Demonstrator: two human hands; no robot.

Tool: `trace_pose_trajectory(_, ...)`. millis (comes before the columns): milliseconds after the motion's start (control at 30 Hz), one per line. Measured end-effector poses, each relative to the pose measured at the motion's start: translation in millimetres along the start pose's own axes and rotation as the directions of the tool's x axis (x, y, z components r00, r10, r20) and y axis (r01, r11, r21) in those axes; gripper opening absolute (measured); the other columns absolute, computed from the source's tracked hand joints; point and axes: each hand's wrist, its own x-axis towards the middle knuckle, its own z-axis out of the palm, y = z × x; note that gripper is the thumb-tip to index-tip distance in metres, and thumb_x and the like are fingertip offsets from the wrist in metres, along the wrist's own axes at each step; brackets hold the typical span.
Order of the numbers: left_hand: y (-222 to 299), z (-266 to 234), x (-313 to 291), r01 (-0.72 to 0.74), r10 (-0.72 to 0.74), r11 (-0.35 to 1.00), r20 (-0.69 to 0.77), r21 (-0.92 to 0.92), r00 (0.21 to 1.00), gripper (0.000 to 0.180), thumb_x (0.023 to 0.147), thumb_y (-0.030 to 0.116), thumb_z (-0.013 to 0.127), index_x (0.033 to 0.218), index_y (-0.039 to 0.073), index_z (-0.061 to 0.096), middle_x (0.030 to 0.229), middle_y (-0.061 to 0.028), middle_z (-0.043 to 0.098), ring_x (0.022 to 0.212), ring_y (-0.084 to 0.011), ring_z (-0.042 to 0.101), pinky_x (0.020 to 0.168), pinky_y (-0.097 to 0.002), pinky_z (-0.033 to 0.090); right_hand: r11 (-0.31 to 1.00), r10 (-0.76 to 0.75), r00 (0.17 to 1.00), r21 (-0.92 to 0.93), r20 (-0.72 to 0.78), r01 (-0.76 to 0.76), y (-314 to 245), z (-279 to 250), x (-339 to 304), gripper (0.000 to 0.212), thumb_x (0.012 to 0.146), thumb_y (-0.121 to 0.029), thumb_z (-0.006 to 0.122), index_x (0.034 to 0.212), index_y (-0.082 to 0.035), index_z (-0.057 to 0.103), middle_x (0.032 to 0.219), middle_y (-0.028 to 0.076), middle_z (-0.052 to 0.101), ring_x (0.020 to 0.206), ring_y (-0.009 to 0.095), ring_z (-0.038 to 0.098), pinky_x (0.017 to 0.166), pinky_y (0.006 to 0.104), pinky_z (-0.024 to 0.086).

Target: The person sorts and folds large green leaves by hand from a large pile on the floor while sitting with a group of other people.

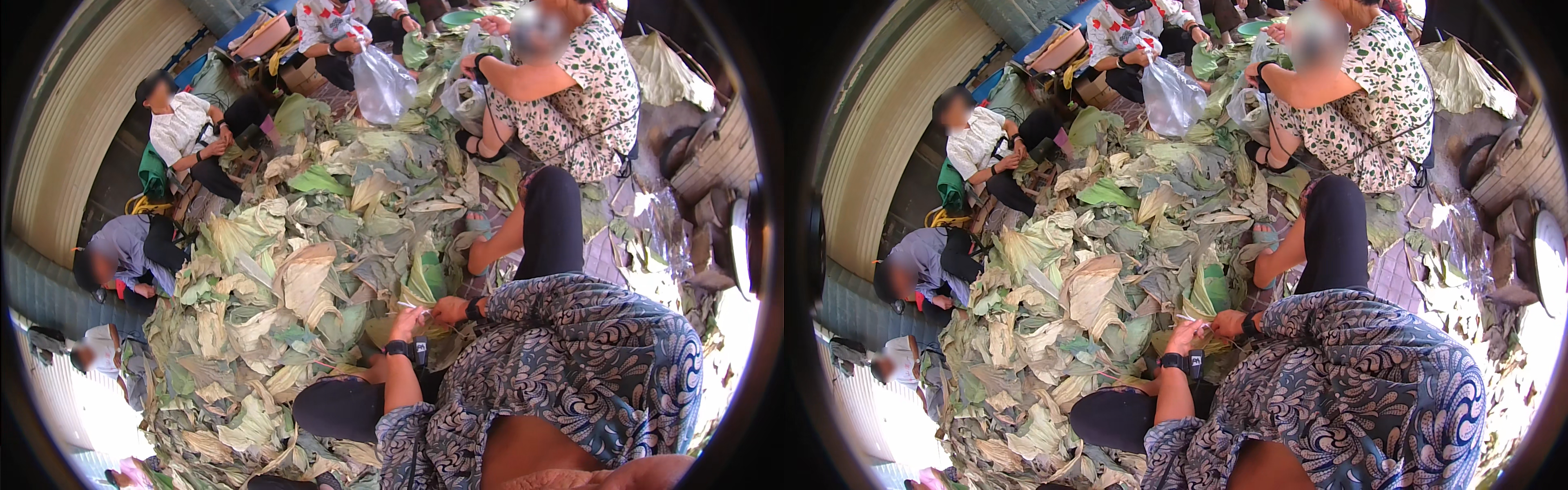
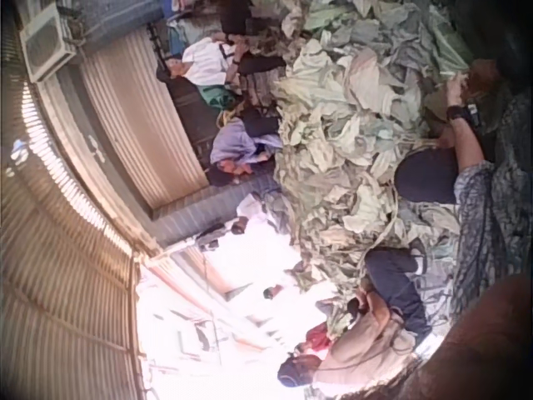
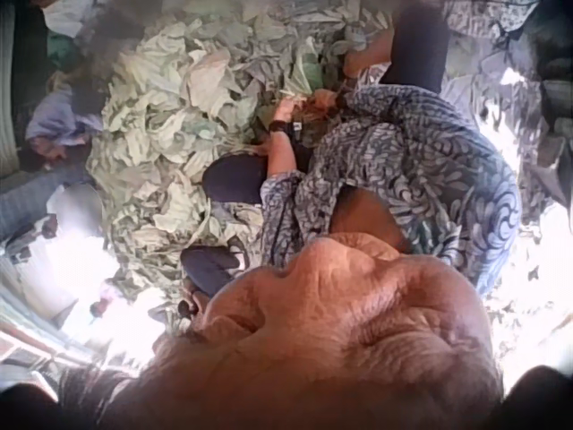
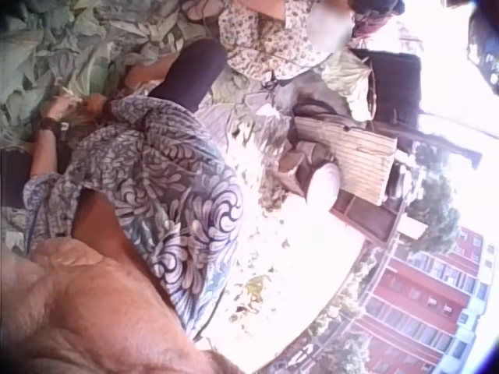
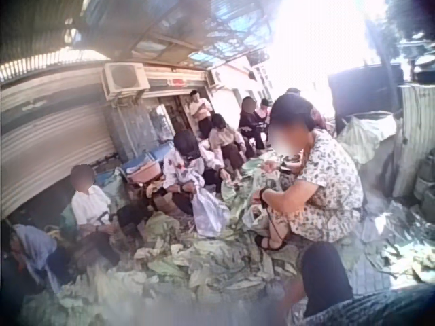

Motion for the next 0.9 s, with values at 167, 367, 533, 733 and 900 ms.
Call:
trace_pose_trajectory(167,8.7,7.2,-6.1,-0.005,0.008,0.996,0.032,-0.092,0.999,0.026,0.085,0.027,0.048,0.081,0.004,0.059,0.062,-0.0009,0.052,0.063,-0.0121,0.048,0.066,-0.0259,0.035,0.982,-0.024,0.989,-0.191,-0.145,-0.005,-10.7,-2.8,-7.8,0.023,0.075,-0.021,0.046,0.077,-0.003,0.062,0.065,0.004,0.063,0.064,0.021,0.06,0.061,0.0336,0.047)
trace_pose_trajectory(367,4.1,11.1,-4.5,0.081,-0.087,0.987,-0.034,-0.138,0.996,0.024,0.085,0.026,0.048,0.085,0.004,0.056,0.071,-0.0023,0.057,0.06,-0.0133,0.049,0.061,-0.027,0.038,0.958,0.039,0.984,-0.274,-0.174,-0.086,-17.3,2.4,-8.1,0.028,0.078,-0.025,0.044,0.081,-0.006,0.064,0.067,0.004,0.063,0.065,0.022,0.06,0.063,0.0347,0.046)
trace_pose_trajectory(533,21.8,19.0,-4.6,0.146,-0.15,0.988,-0.122,-0.044,0.981,0.02,0.086,0.021,0.046,0.081,0.004,0.056,0.073,-0.0032,0.06,0.064,-0.0116,0.055,0.052,-0.0292,0.041,0.97,0.13,0.986,-0.195,-0.1,-0.148,-1.1,-5.4,-1.8,0.027,0.074,-0.031,0.051,0.08,-0.008,0.064,0.073,0.011,0.061,0.066,0.029,0.057,0.06,0.0389,0.044)
trace_pose_trajectory(733,32.9,27.2,0.2,0.125,-0.142,0.988,-0.228,-0.086,0.963,0.017,0.084,0.019,0.048,0.08,0.006,0.057,0.073,-0.0027,0.06,0.06,-0.0114,0.053,0.055,-0.027,0.042,0.978,0.03,0.874,-0.164,-0.486,-0.125,-10.6,-26.5,-10.3,0.021,0.072,-0.024,0.056,0.084,-0.007,0.057,0.073,0.012,0.06,0.067,0.029,0.057,0.059,0.0393,0.044)
trace_pose_trajectory(900,-6.2,6.3,10.5,0.158,-0.16,0.987,-0.198,-0.028,0.967,0.017,0.081,0.025,0.051,0.079,0.011,0.059,0.072,0.0004,0.06,0.061,-0.0107,0.052,0.058,-0.0329,0.038,0.985,-0.062,0.926,-0.17,-0.372,-0.002,-19.7,-8.6,-0.9,0.026,0.072,-0.027,0.058,0.087,-0.006,0.053,0.075,0.011,0.061,0.07,0.029,0.059,0.061,0.0377,0.045)
